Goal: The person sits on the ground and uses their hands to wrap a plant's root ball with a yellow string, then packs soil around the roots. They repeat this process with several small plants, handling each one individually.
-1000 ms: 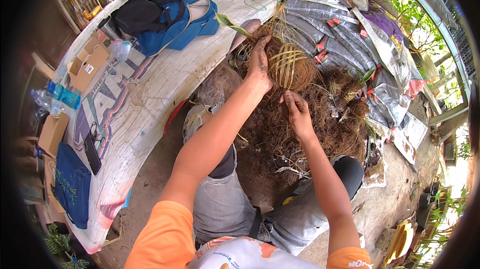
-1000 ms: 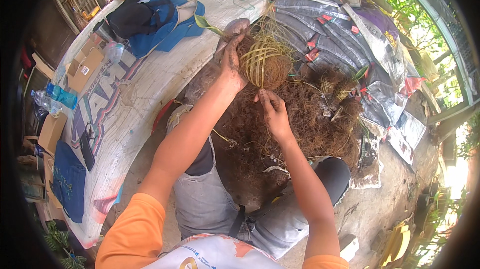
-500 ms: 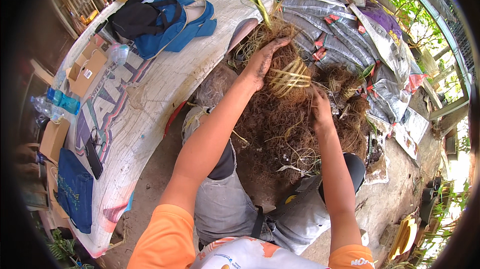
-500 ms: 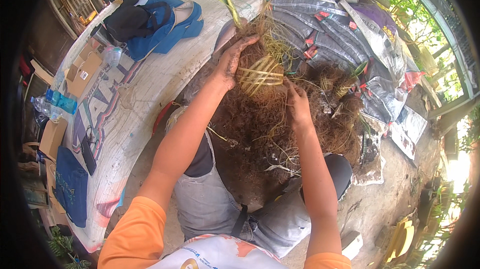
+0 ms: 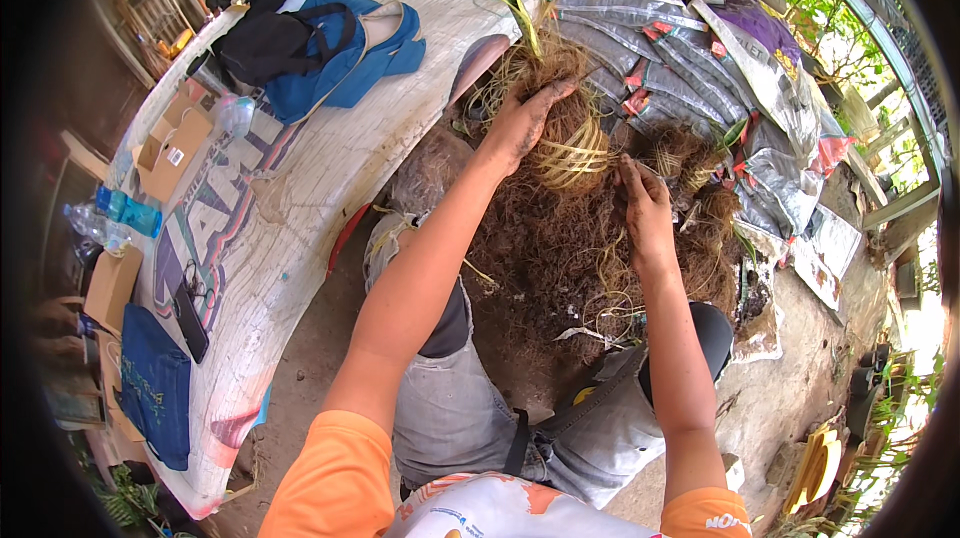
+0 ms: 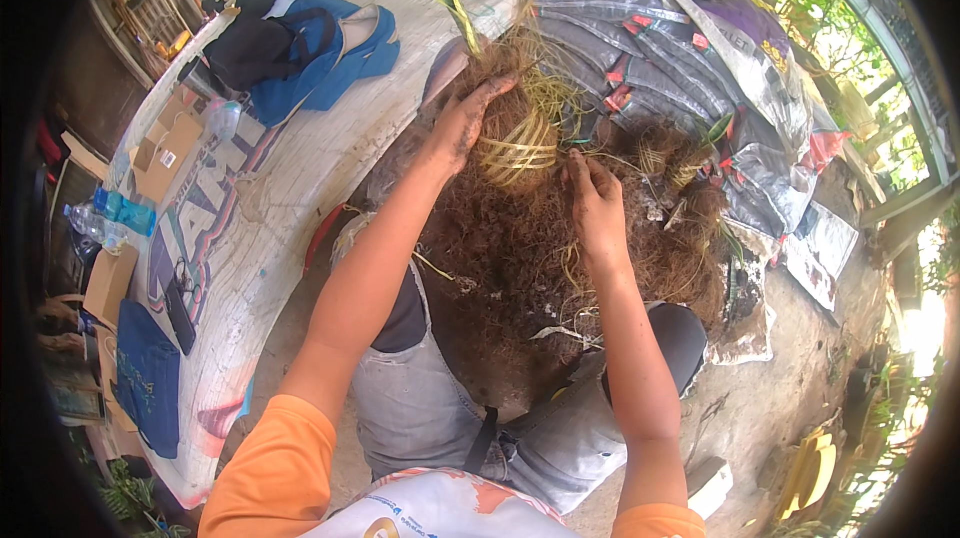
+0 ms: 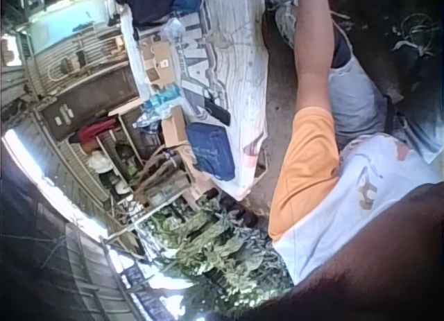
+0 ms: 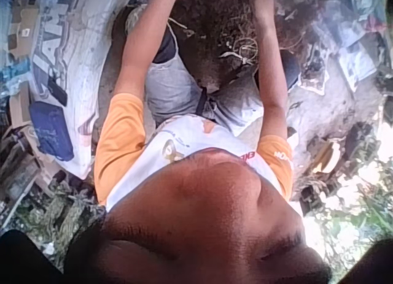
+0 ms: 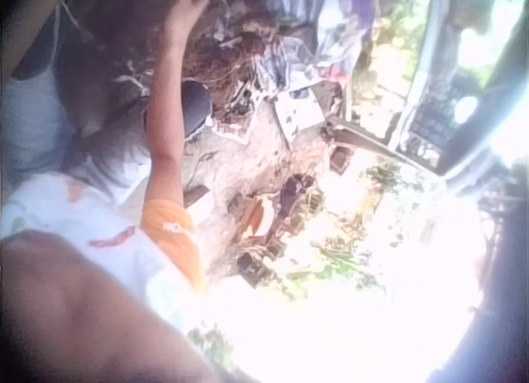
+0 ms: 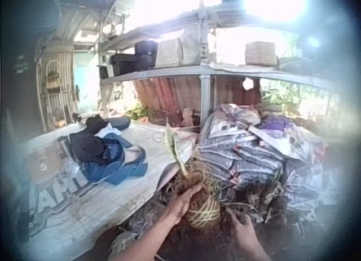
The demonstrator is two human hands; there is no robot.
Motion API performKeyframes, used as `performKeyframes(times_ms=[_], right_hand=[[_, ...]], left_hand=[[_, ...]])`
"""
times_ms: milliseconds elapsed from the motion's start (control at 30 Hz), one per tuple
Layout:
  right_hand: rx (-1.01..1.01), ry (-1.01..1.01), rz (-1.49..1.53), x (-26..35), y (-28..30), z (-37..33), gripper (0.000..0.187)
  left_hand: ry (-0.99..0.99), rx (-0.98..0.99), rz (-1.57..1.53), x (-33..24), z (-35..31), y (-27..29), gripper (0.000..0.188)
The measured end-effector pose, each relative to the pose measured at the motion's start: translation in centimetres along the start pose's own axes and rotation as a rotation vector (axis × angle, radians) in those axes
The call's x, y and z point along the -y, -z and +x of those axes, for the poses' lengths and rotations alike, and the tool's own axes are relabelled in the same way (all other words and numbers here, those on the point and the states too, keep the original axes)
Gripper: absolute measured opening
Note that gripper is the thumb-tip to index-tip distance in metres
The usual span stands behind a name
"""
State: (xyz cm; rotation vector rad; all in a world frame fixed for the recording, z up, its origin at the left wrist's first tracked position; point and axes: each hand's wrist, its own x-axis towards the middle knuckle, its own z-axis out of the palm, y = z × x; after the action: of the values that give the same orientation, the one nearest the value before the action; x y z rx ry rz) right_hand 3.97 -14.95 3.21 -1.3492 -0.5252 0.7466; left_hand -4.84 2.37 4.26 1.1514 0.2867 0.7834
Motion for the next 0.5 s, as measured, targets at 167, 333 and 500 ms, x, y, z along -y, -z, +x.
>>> performKeyframes(times_ms=[167,333,500], right_hand=[[0.027,0.011,-0.044,0.3,-0.3,-0.6,0.028],[0.01,0.033,-0.034,0.5,-0.6,-0.8,0.028],[0.041,0.079,-0.074,0.0,-0.8,-1.0,0.028]], left_hand=[[0.016,-0.027,0.043,0.1,0.1,-0.2,0.049],[-0.002,-0.015,-0.001,0.4,0.2,0.1,0.049],[-0.038,-0.052,-0.026,1.1,0.6,0.2,0.054]])
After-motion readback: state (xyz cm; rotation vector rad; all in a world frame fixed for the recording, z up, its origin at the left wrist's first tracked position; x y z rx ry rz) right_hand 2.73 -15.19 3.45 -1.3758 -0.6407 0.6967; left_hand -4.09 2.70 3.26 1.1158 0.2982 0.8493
